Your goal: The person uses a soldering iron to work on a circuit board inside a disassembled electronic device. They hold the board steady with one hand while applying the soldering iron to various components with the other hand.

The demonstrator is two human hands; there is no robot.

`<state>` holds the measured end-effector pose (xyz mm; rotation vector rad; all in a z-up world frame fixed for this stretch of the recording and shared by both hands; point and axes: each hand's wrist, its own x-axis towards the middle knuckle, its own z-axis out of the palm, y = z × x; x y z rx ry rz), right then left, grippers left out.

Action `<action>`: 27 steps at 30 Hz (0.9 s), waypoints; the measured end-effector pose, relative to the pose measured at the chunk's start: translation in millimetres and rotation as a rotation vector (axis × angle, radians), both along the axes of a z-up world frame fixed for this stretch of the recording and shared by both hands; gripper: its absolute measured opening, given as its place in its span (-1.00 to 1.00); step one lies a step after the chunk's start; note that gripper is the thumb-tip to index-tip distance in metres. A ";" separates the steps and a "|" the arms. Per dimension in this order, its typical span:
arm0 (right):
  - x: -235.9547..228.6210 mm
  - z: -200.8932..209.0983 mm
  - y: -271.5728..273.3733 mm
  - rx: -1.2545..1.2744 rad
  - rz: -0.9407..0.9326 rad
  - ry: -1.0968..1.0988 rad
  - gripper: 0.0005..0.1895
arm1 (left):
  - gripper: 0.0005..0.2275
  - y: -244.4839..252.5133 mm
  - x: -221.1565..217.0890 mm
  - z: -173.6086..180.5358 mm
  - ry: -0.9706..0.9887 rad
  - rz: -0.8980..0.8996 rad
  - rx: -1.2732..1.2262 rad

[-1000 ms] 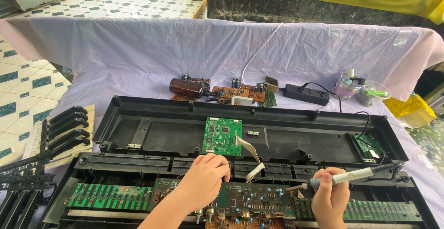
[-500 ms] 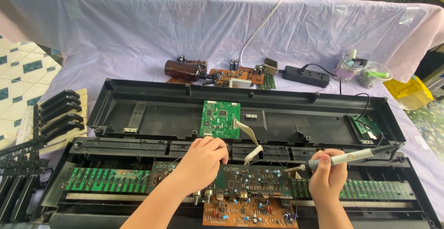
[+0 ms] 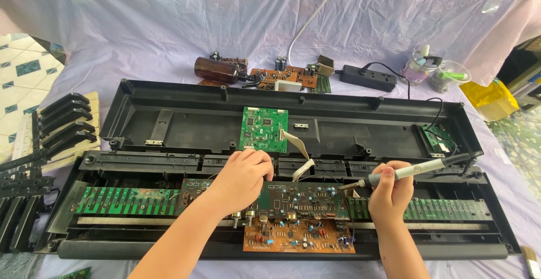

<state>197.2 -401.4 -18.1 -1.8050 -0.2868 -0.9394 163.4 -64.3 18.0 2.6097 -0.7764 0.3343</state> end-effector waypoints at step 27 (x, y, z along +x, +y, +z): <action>2.6 -0.2 4.7 0.121 0.163 -0.050 -0.72 | -0.81 2.4 3.9 -10.0 0.008 0.004 0.032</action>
